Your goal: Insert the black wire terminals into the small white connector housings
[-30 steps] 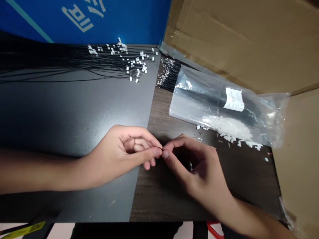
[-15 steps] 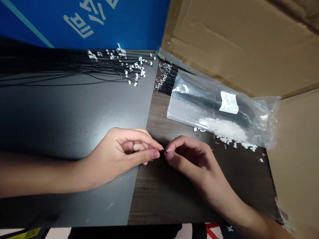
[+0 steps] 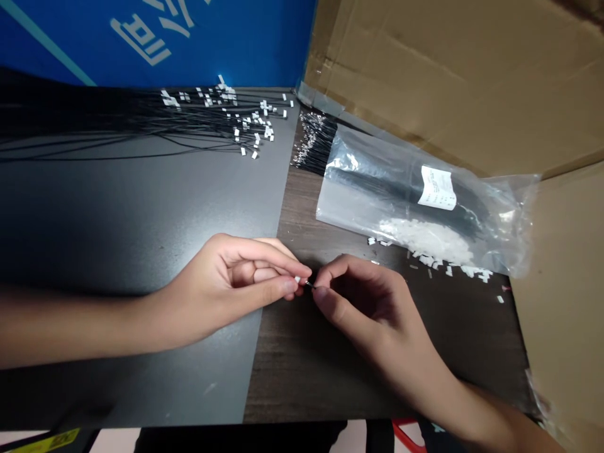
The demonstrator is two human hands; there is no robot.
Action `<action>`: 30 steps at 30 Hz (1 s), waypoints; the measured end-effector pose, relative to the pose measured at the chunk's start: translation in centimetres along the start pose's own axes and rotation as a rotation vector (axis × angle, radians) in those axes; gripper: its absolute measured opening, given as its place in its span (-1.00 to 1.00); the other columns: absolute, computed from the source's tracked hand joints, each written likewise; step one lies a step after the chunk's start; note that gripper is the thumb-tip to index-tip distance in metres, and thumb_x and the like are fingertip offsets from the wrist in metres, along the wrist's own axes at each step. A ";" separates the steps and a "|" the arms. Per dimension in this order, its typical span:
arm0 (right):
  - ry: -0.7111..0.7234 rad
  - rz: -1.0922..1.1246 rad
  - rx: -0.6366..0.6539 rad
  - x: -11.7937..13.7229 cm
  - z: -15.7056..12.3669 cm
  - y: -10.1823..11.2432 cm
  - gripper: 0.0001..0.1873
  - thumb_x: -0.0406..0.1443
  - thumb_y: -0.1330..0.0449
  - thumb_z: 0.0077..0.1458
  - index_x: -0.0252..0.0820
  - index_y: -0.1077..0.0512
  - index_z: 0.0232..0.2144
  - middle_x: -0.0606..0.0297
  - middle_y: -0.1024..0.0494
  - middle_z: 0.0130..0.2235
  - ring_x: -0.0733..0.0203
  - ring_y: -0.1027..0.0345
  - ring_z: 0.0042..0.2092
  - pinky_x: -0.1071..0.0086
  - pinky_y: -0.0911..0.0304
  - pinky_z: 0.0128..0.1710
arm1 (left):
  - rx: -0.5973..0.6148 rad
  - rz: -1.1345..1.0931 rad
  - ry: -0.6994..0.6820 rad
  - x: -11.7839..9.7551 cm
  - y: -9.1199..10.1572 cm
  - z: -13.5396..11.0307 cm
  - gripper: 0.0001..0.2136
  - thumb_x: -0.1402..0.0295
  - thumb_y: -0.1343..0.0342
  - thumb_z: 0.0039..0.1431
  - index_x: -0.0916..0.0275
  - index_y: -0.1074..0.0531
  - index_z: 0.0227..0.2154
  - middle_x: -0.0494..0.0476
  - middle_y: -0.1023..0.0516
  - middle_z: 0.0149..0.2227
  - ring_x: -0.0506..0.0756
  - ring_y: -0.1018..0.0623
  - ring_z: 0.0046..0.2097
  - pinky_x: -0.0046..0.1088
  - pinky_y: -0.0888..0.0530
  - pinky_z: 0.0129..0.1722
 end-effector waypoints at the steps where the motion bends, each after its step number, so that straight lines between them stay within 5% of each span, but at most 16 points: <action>1: 0.000 -0.010 -0.006 0.0 0.0 0.0 -0.84 -0.31 -0.44 0.35 -0.12 -0.62 -0.34 0.38 -0.69 -0.35 0.26 -0.54 -0.29 0.41 -0.47 -0.19 | -0.004 -0.006 0.004 0.0 0.0 0.0 -0.76 0.59 -0.54 0.24 0.09 -0.91 -0.16 0.09 -0.88 -0.14 -0.02 -0.85 -0.18 -0.77 -0.73 -0.12; 16: 0.000 -0.055 -0.020 0.3 -0.2 -0.1 -0.84 -0.33 -0.41 0.30 -0.13 -0.60 -0.37 0.43 -0.61 -0.40 0.32 -0.43 -0.35 0.46 -0.35 -0.30 | -0.060 0.171 -0.029 0.2 -0.1 -0.4 -0.95 0.45 -0.53 0.22 0.19 -0.79 -0.32 0.06 -0.67 -0.34 -0.01 -0.61 -0.31 -0.64 -0.59 -0.30; 30: 0.011 -0.049 -0.025 0.0 -0.2 -0.1 -0.84 -0.32 -0.40 0.32 -0.13 -0.59 -0.36 0.41 -0.65 -0.37 0.31 -0.51 -0.30 0.48 -0.39 -0.26 | -0.043 0.077 -0.037 0.4 -0.1 -0.3 -0.74 0.52 -0.49 0.32 -0.01 -0.92 -0.10 0.08 -0.86 -0.07 0.01 -0.86 -0.06 -0.72 -0.74 0.00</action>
Point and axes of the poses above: each hand's wrist, its own z-axis towards the middle knuckle, its own y-axis out of the back of the hand, x = y × z, the point moved 2 cm from there along z, towards the middle knuckle
